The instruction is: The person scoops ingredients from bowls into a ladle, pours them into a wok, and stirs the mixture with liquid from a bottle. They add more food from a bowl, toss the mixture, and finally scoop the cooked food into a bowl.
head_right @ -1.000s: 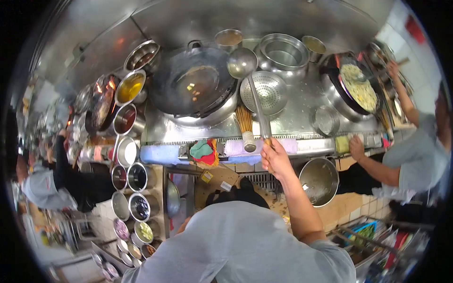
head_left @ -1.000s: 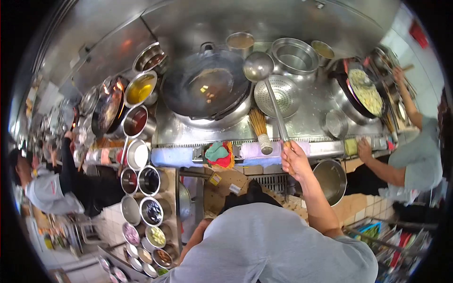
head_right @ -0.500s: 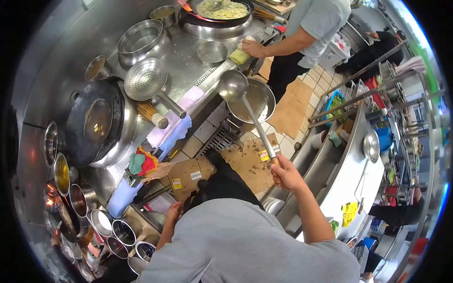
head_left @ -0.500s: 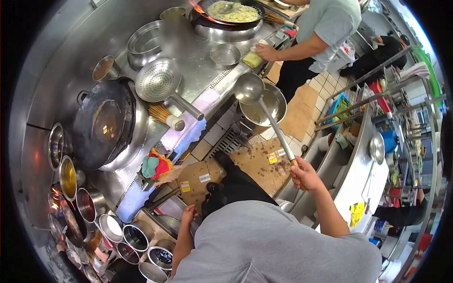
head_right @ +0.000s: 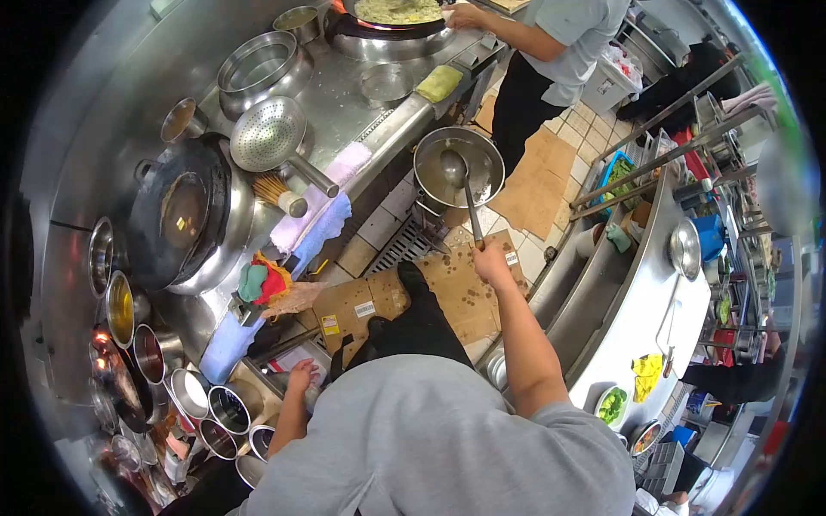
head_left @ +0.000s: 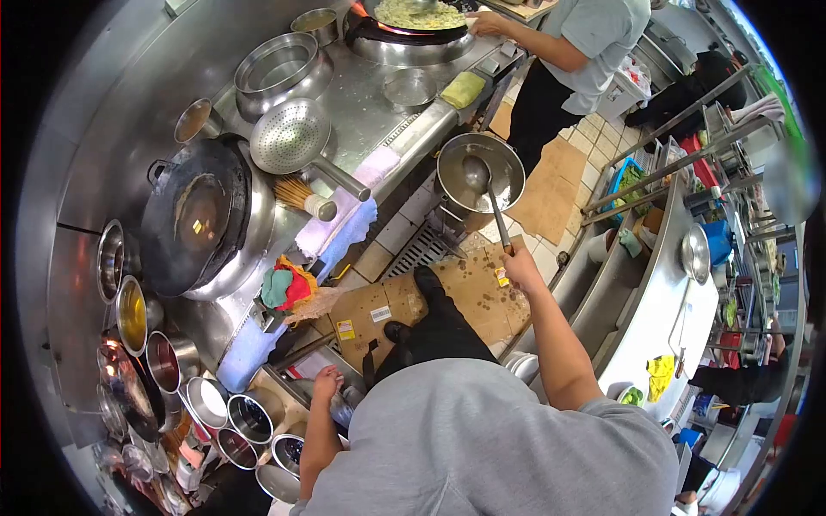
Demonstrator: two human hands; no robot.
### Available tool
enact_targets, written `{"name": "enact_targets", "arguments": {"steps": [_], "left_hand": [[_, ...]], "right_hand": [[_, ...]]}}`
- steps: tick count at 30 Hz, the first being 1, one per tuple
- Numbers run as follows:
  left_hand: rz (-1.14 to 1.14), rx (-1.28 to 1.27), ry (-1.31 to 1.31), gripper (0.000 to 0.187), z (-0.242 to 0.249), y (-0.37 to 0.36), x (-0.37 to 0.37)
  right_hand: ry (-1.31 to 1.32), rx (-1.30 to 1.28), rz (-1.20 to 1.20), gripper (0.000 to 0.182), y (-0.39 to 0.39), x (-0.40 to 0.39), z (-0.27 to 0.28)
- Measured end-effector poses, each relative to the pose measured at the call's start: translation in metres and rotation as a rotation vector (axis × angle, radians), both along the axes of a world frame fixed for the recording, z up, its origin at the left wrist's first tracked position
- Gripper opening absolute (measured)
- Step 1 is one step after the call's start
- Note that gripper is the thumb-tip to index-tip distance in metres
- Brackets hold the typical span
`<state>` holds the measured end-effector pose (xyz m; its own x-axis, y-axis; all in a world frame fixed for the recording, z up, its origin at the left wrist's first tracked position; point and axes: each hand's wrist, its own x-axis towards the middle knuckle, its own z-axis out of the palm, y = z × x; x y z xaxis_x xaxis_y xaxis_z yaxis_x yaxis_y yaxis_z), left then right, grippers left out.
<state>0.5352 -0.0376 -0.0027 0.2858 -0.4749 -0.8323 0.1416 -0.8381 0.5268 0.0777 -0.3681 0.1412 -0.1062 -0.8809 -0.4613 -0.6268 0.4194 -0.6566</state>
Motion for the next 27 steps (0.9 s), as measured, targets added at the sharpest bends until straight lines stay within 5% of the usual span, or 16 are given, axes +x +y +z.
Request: {"name": "enact_targets", "arguments": {"steps": [5,14,19,21,24,27], "left_hand": [[0.076,0.020,0.014,0.030,-0.001,0.009,0.006],[0.020,0.063,-0.006,0.025,-0.008,0.020,-0.013],[0.154,-0.043,-0.007,0.031,-0.024,0.031,-0.027],[-0.115,-0.089,-0.291,0.037,-0.071,0.051,-0.025],[0.029,0.042,-0.196,0.037,0.013,0.039,-0.046],[0.164,-0.022,-0.180,0.037,0.001,0.063,-0.067]], "right_hand": [[-0.689,0.260,-0.348,0.011,0.012,0.003,0.034],[-0.974,0.273,-0.365,0.011,0.051,0.016,0.155],[-1.404,0.558,-0.193,0.035,0.049,0.041,0.189],[-1.594,0.714,-0.086,0.041,0.036,0.062,0.188],[-1.767,0.957,0.028,0.044,0.011,0.114,0.193],[-1.775,1.101,0.210,0.045,-0.014,0.182,0.198]]}}
